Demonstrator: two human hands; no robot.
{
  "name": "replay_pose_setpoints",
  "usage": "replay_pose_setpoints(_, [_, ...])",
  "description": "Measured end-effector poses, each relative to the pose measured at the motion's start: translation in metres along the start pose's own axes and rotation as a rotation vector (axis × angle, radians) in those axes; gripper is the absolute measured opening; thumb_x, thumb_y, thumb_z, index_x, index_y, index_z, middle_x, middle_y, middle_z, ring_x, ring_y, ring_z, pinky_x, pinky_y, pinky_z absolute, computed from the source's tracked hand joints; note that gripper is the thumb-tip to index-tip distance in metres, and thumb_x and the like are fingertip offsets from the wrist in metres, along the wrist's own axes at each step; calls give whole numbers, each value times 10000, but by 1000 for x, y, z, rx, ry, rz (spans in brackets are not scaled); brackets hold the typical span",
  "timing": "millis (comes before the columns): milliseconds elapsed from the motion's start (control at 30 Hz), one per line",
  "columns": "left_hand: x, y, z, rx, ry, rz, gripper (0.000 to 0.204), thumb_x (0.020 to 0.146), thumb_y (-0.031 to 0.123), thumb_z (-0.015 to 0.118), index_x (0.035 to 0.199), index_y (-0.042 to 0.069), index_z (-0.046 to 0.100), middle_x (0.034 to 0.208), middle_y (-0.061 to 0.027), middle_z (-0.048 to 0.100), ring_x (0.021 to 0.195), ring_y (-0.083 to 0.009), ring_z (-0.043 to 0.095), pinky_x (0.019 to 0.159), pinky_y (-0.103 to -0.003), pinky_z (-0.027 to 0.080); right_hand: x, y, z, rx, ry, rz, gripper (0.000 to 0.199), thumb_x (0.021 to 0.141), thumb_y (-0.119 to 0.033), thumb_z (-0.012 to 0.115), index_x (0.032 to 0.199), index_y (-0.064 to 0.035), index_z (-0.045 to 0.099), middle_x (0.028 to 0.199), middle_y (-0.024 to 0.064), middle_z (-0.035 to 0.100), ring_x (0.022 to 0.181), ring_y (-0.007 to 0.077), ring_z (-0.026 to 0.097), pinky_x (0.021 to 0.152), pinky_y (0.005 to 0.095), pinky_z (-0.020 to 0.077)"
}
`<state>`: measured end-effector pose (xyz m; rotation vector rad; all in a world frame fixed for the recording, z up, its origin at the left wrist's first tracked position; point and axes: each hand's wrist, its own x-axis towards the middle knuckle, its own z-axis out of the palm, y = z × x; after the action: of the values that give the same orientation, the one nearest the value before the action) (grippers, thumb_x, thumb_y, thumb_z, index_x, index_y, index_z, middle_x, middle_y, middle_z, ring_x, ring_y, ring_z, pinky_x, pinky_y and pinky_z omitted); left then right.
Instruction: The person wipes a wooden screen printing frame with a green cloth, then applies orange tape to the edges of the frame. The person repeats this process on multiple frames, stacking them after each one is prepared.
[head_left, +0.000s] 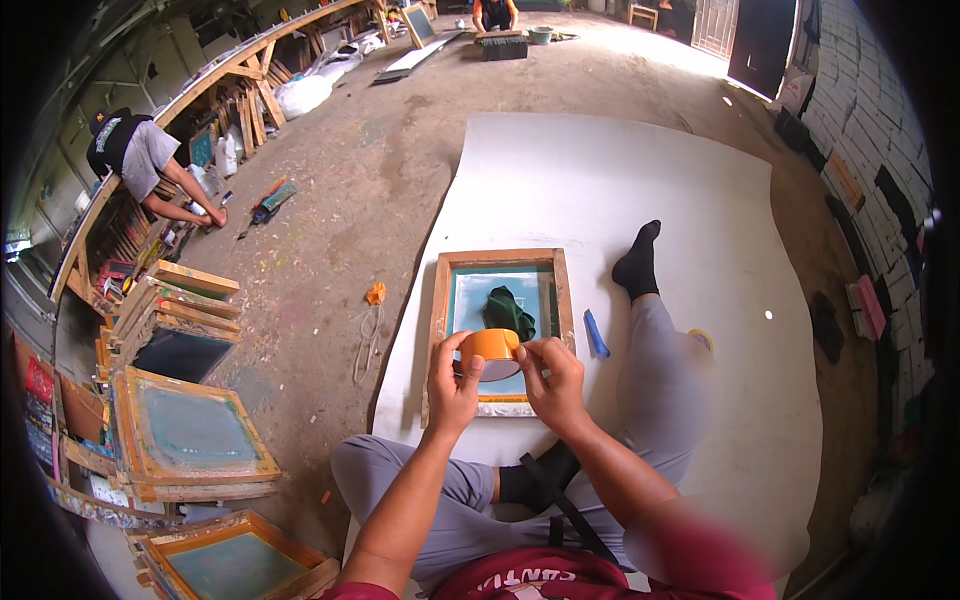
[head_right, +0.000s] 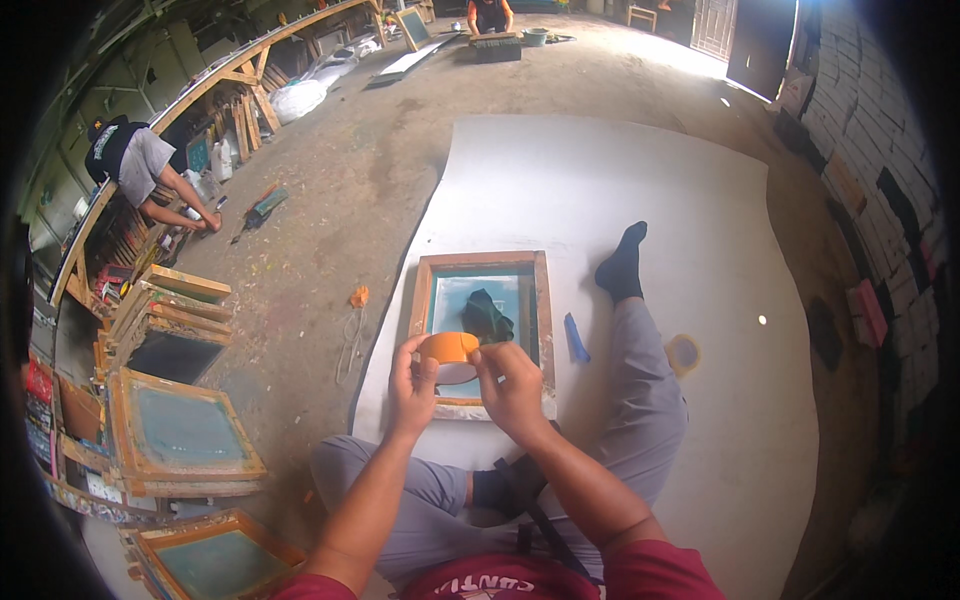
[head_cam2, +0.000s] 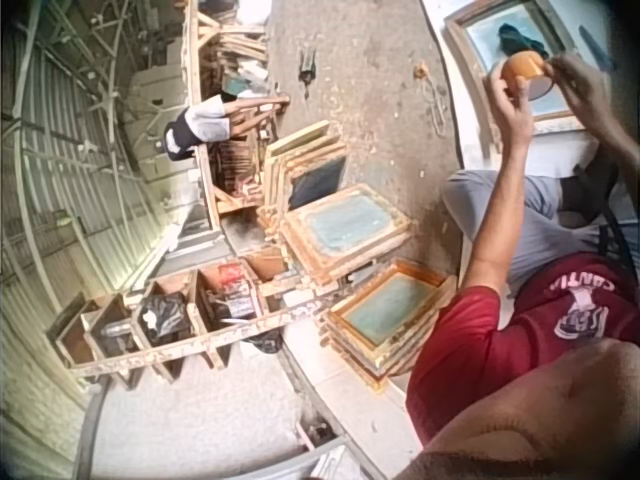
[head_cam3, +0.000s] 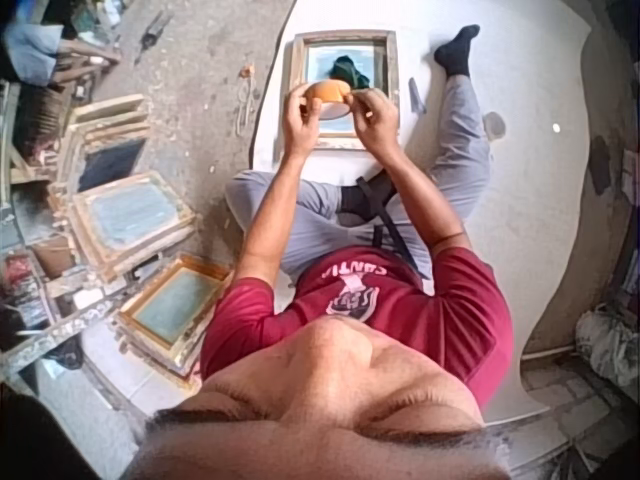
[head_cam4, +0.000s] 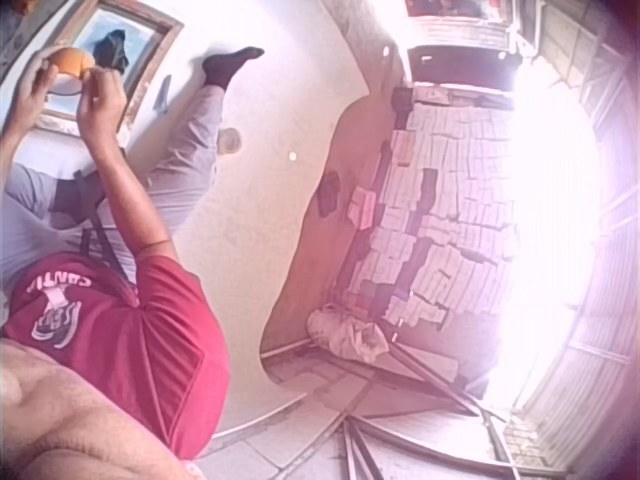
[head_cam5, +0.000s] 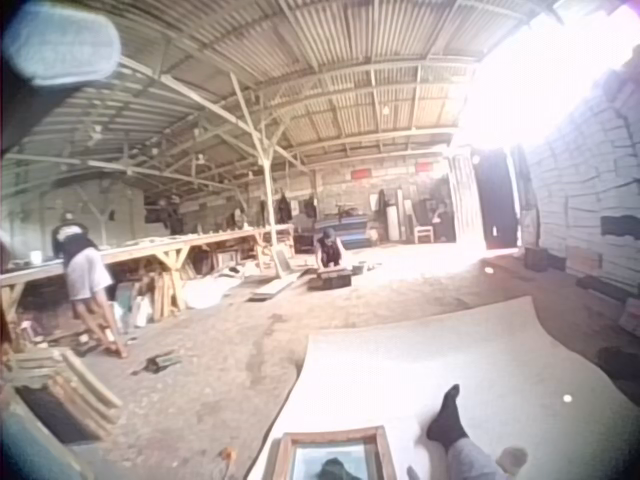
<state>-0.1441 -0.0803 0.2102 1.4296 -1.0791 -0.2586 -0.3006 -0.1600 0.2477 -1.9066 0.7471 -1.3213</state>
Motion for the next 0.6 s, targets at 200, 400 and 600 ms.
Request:
replay_pose_setpoints(200, [-24, -11, 12, -298, -23, -287, 496, 1094, 416, 600, 1390, 31, 503, 1267, -92, 571, 970, -146, 662, 728, -282, 584, -6, 14, 14, -25, 91, 68, 55, 971, -4, 722, 962, 28, 679, 840, 135, 678, 726, 217, 703, 660, 331, 542])
replay_pose_setpoints(400, [-49, -23, 20, -522, 19, -457, 460, 1100, 340, 607, 1433, 65, 449, 1319, -95, 546, 1026, -155, 669, 743, -293, 614, -14, 32, 22, -163, 101, -42, 58, 939, 7, 727, 961, 11, 674, 845, 131, 667, 729, 259, 686, 662, 354, 546])
replay_pose_setpoints(600, [-22, 0, 2, 2, 109, -360, 326, 1008, 334, 742, 974, 14, 687, 804, -45, 691, 719, -138, 639, 656, -307, 521, -20, 35, 21, -430, -17, -430, 154, 852, -20, 771, 970, -38, 675, 874, 84, 667, 732, 258, 649, 617, 386, 520])
